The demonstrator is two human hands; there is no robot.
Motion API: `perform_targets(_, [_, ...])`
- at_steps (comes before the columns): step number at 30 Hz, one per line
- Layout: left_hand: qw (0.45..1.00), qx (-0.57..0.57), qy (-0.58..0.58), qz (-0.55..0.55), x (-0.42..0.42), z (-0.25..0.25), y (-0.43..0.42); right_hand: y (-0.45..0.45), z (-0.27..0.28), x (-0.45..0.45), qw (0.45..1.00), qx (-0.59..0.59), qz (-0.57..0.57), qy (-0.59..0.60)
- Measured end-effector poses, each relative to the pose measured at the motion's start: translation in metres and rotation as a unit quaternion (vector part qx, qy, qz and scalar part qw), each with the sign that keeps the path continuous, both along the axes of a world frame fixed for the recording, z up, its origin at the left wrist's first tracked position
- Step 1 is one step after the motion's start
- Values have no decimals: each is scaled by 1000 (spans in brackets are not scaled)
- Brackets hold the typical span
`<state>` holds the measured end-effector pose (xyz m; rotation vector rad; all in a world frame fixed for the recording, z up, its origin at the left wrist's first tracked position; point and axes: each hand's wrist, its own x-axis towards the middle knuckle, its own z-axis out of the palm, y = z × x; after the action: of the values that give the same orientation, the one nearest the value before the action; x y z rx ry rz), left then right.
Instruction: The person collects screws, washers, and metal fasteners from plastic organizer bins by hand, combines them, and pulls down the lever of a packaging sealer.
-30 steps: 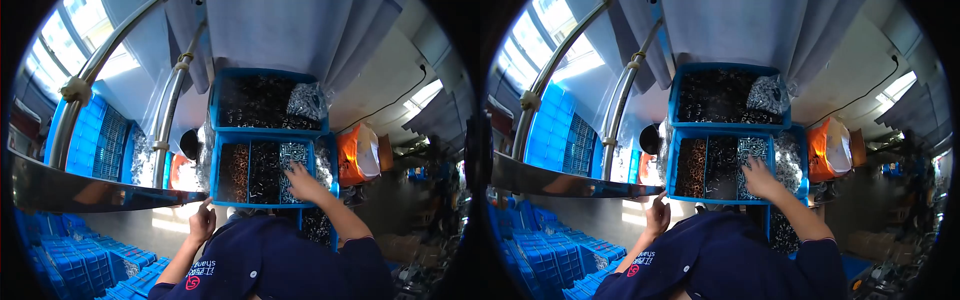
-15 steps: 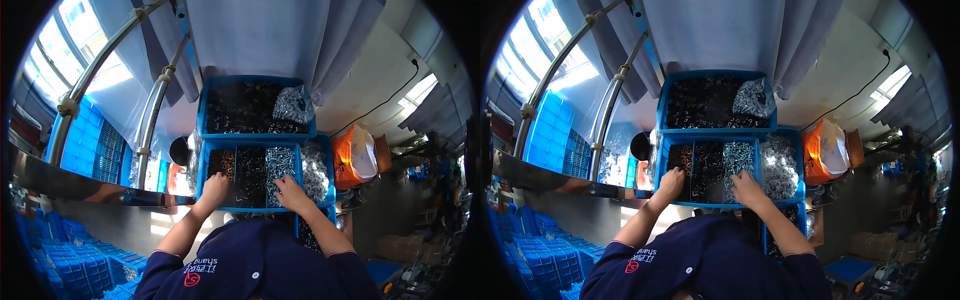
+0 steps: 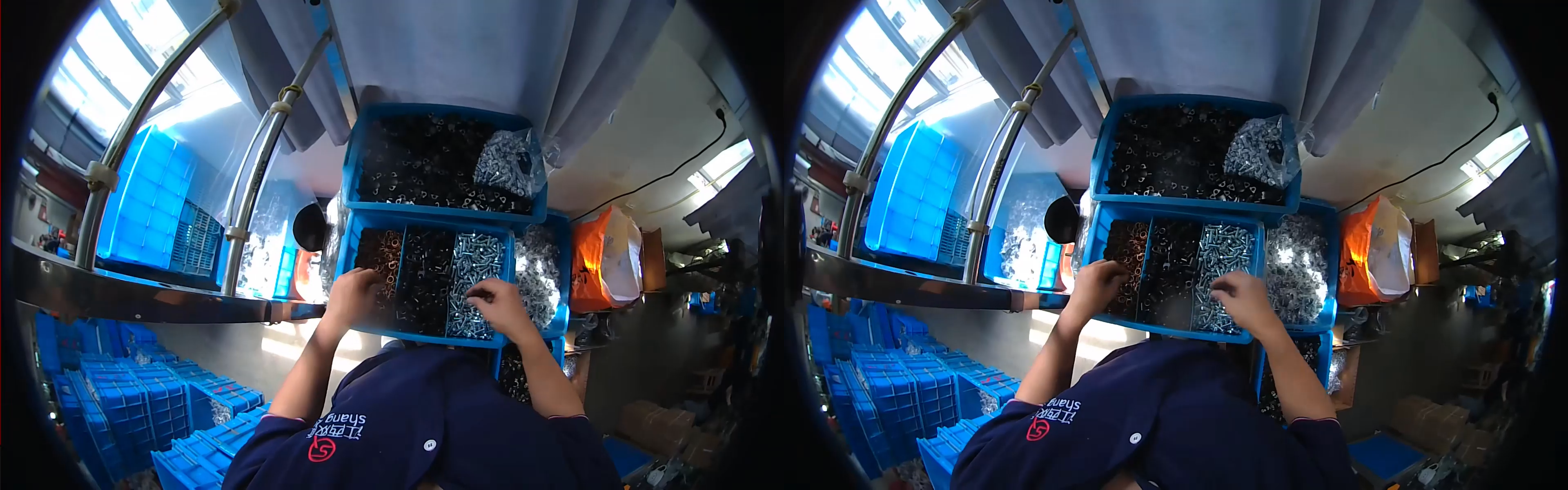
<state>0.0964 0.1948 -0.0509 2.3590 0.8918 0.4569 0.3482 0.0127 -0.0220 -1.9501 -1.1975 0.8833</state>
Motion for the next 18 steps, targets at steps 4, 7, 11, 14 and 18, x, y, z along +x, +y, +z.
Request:
perform_targets(4, [892, -402, -168, 121, -11, 21, -14, -11, -1, 19, 916, 78, -140, 367])
perform_targets(7, [778, -547, -283, 121, -11, -2, -7, -17, 2, 23, 754, 74, -171, 630])
perform_targets(11, [877, -447, -152, 91, 23, 8, -3, -12, 4, 1, 651, 0, -109, 751])
perform_targets(14, [998, -12, 56, 39, 59, 19, -14, -4, -4, 9, 598, -63, 28, 799])
perform_targets(18, [983, 28, 183, 16, 68, 24, -19, 34, 50, 58, 894, -25, -79, 439])
